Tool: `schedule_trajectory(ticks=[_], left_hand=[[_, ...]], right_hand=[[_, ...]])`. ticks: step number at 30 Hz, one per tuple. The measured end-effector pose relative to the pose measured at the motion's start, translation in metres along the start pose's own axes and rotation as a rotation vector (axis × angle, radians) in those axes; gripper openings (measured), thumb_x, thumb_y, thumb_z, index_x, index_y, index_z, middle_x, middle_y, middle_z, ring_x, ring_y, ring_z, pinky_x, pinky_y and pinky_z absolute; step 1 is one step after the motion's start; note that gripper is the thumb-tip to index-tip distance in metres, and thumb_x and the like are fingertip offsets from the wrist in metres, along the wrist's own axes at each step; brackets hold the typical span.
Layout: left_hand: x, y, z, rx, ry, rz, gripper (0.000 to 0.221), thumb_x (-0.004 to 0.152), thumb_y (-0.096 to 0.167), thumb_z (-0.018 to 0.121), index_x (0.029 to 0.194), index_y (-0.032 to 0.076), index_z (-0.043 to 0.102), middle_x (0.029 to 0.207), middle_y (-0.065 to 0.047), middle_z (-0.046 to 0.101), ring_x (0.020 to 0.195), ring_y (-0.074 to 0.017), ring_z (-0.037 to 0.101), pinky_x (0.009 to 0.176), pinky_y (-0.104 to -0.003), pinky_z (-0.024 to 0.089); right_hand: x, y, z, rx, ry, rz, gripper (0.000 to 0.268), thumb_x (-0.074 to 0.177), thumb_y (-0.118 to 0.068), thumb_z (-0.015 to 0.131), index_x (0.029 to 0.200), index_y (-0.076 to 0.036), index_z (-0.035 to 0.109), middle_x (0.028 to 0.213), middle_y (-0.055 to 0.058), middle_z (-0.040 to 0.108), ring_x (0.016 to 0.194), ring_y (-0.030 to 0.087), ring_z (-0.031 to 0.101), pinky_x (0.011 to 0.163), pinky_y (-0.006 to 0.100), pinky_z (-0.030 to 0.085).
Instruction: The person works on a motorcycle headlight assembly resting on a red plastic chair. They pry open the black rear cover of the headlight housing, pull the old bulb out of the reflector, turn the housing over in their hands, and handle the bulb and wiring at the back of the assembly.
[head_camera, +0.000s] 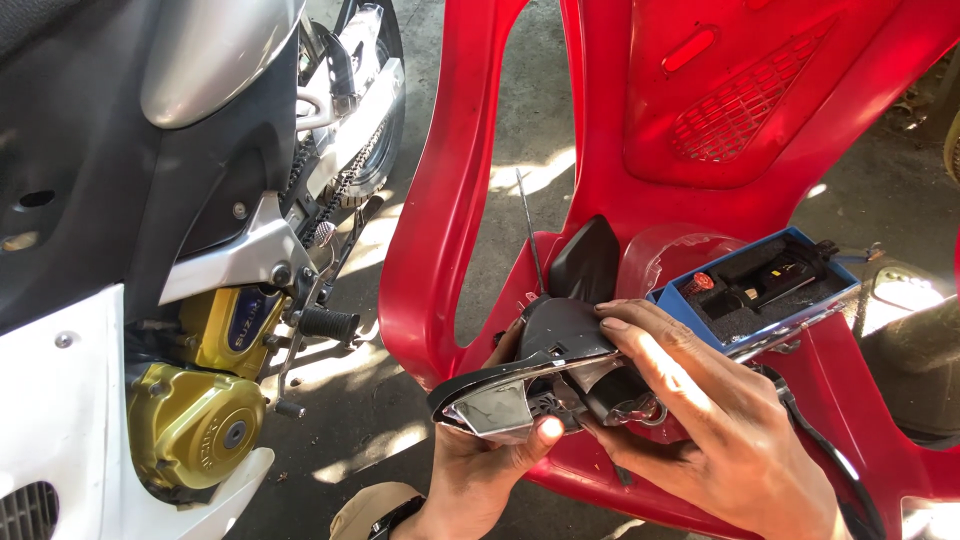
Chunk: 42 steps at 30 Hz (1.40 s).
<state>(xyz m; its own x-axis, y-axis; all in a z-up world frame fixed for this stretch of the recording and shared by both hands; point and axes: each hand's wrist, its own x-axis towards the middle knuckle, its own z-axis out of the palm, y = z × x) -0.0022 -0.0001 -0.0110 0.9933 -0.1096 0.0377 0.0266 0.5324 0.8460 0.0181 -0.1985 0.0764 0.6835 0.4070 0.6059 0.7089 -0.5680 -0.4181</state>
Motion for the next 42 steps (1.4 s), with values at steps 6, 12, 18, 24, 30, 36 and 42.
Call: schedule_trajectory(ticks=[6,12,18,24,30,36,42], left_hand=[[0.002,0.009,0.003,-0.022,-0.040,0.019,0.088,0.085,0.010,0.083,0.157,-0.009,0.037,0.135,-0.020,0.067,0.124,-0.0220,0.065,0.110,-0.039,0.052],[0.002,0.006,0.000,-0.007,-0.071,0.055,0.086,0.086,0.010,0.083,0.157,-0.009,0.037,0.137,-0.019,0.066,0.126,-0.0217,0.064,0.112,-0.040,0.051],[0.001,0.010,0.002,-0.024,-0.068,0.026,0.091,0.085,0.010,0.082,0.159,-0.006,0.032,0.141,-0.020,0.063,0.130,-0.0239,0.062,0.113,-0.041,0.050],[0.000,0.007,0.002,-0.174,-0.141,0.058,0.097,0.085,-0.003,0.080,0.163,-0.005,0.021,0.152,-0.023,0.052,0.138,-0.0288,0.055,0.118,-0.048,0.048],[-0.003,0.013,-0.001,-0.167,-0.211,-0.005,0.105,0.083,-0.005,0.077,0.165,0.003,0.012,0.155,-0.023,0.043,0.140,-0.0286,0.050,0.117,-0.046,0.046],[0.002,0.009,-0.006,-0.159,-0.223,0.065,0.108,0.083,0.028,0.082,0.163,-0.005,0.017,0.164,-0.028,0.036,0.147,-0.0364,0.048,0.124,-0.047,0.042],[0.002,0.003,-0.005,-0.232,-0.246,0.095,0.081,0.086,0.014,0.070,0.152,-0.009,0.030,0.150,-0.024,0.044,0.146,-0.0367,0.049,0.118,-0.050,0.047]], right_hand=[[0.002,0.001,-0.001,0.019,-0.002,-0.027,0.089,0.064,-0.020,0.090,0.140,0.001,0.050,0.136,0.022,0.061,0.122,0.039,0.065,0.097,0.044,0.057],[0.003,0.002,-0.002,-0.019,0.012,-0.083,0.089,0.064,-0.023,0.090,0.140,0.002,0.049,0.135,0.022,0.060,0.122,0.039,0.065,0.098,0.044,0.056],[0.006,-0.001,0.000,-0.013,0.008,-0.078,0.090,0.064,-0.022,0.089,0.141,0.002,0.049,0.138,0.022,0.058,0.125,0.040,0.063,0.103,0.047,0.053],[0.004,0.002,0.004,0.022,0.022,0.013,0.086,0.068,-0.020,0.089,0.143,-0.005,0.050,0.143,0.022,0.058,0.128,0.040,0.063,0.102,0.045,0.055],[0.003,0.012,0.004,0.039,0.013,0.074,0.084,0.067,-0.018,0.088,0.142,-0.009,0.053,0.148,0.018,0.056,0.133,0.040,0.061,0.103,0.045,0.056],[0.001,0.027,-0.002,0.151,0.003,0.146,0.085,0.068,-0.014,0.088,0.145,-0.007,0.051,0.152,0.017,0.055,0.138,0.037,0.058,0.107,0.044,0.054],[-0.001,0.036,-0.009,0.270,-0.017,0.161,0.086,0.068,-0.009,0.087,0.146,-0.003,0.050,0.153,0.015,0.055,0.143,0.036,0.054,0.112,0.046,0.050]])
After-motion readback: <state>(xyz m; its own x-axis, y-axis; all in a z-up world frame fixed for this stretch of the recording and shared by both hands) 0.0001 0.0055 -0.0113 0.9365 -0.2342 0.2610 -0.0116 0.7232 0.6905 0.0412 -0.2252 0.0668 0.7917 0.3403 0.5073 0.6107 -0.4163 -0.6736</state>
